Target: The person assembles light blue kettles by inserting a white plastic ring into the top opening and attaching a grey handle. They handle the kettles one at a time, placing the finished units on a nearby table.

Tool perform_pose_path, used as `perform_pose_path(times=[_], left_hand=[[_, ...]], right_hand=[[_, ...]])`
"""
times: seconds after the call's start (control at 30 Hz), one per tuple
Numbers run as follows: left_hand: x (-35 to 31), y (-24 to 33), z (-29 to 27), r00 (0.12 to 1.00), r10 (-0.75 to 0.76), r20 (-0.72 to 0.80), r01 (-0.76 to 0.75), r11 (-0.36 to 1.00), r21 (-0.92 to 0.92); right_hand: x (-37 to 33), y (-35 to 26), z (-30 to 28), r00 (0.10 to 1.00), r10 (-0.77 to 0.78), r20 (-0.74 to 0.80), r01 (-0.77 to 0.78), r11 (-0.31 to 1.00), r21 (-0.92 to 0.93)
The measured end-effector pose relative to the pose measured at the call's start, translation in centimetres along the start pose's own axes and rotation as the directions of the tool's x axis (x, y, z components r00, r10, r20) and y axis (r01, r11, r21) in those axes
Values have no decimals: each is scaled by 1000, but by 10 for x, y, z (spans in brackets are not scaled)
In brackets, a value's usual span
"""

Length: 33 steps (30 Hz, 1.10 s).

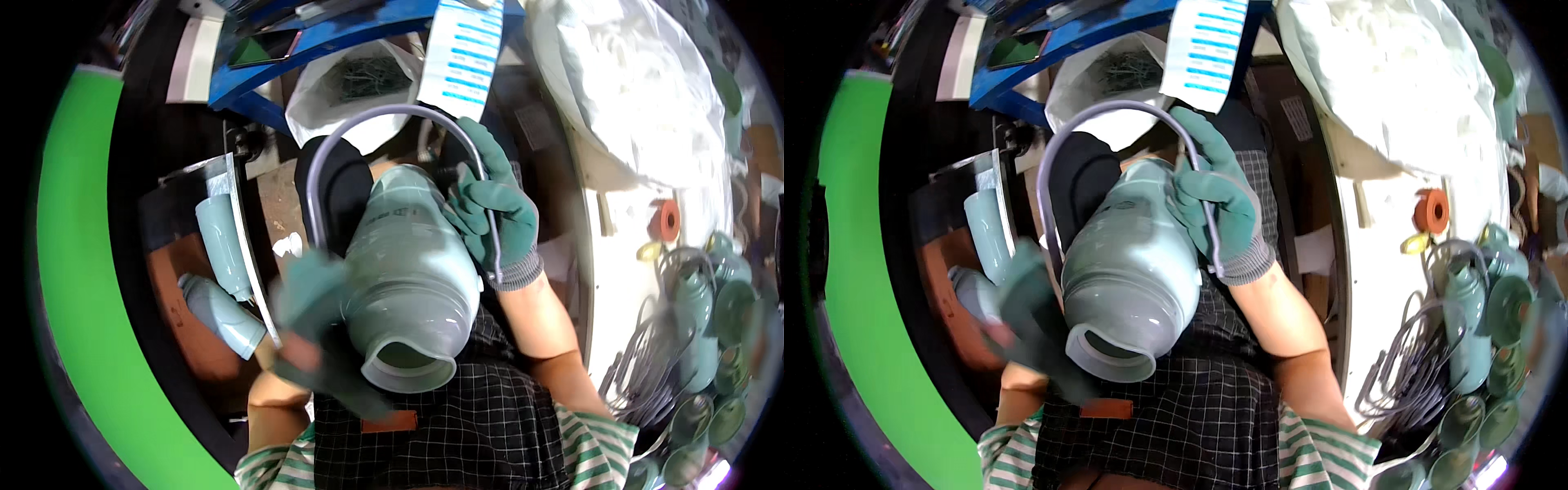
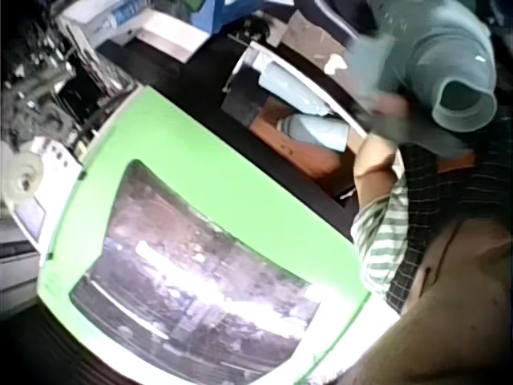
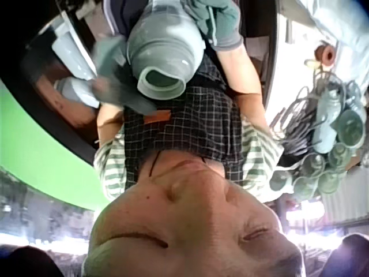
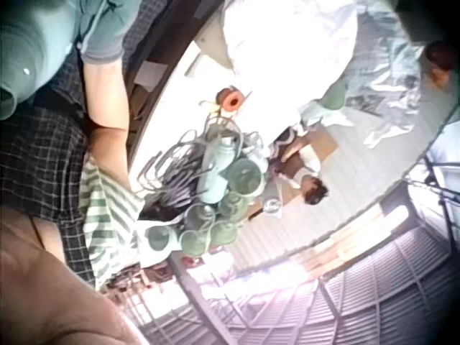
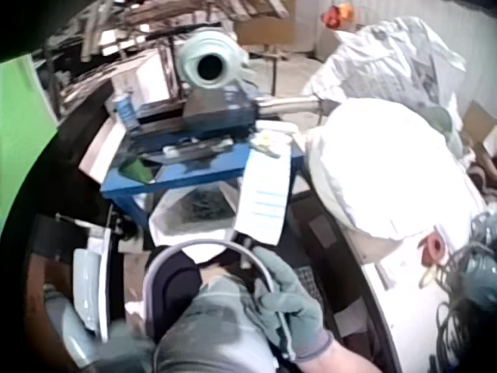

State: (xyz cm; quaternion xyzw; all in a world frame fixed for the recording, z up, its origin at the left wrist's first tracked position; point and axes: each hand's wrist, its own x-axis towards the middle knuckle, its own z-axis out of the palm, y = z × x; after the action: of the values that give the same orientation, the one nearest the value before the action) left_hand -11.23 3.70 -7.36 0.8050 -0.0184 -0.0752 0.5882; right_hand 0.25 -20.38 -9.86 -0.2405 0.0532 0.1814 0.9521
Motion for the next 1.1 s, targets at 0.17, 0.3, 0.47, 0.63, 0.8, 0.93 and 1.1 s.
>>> perform_pose_path(times=[0.17,0.3,0.47,0.63,0.8,0.93,1.1], left_hand=[[-7,38,16,695,695,182,-701,600,385],[-3,31,9,658,718,227,-749,592,298],[-15,45,-5,977,-14,211,15,1000,-7],[-4,7,20,998,19,57,4,928,-373],[-5,43,7,920,356,165,-391,868,307],[-5,33,13,776,606,173,-629,730,266],[-4,33,-2,915,378,142,-388,920,48]], right_hand=[[-6,9,19,986,-47,-162,1,963,-270],[1,7,15,987,-139,-79,80,855,-513],[-15,-13,23,677,-432,597,717,569,-402],[-10,-10,43,823,-485,294,544,529,-651],[8,1,4,980,-82,-180,7,923,-385],[1,3,15,996,-39,-83,13,959,-284],[0,2,55,691,-491,531,714,579,-394]])
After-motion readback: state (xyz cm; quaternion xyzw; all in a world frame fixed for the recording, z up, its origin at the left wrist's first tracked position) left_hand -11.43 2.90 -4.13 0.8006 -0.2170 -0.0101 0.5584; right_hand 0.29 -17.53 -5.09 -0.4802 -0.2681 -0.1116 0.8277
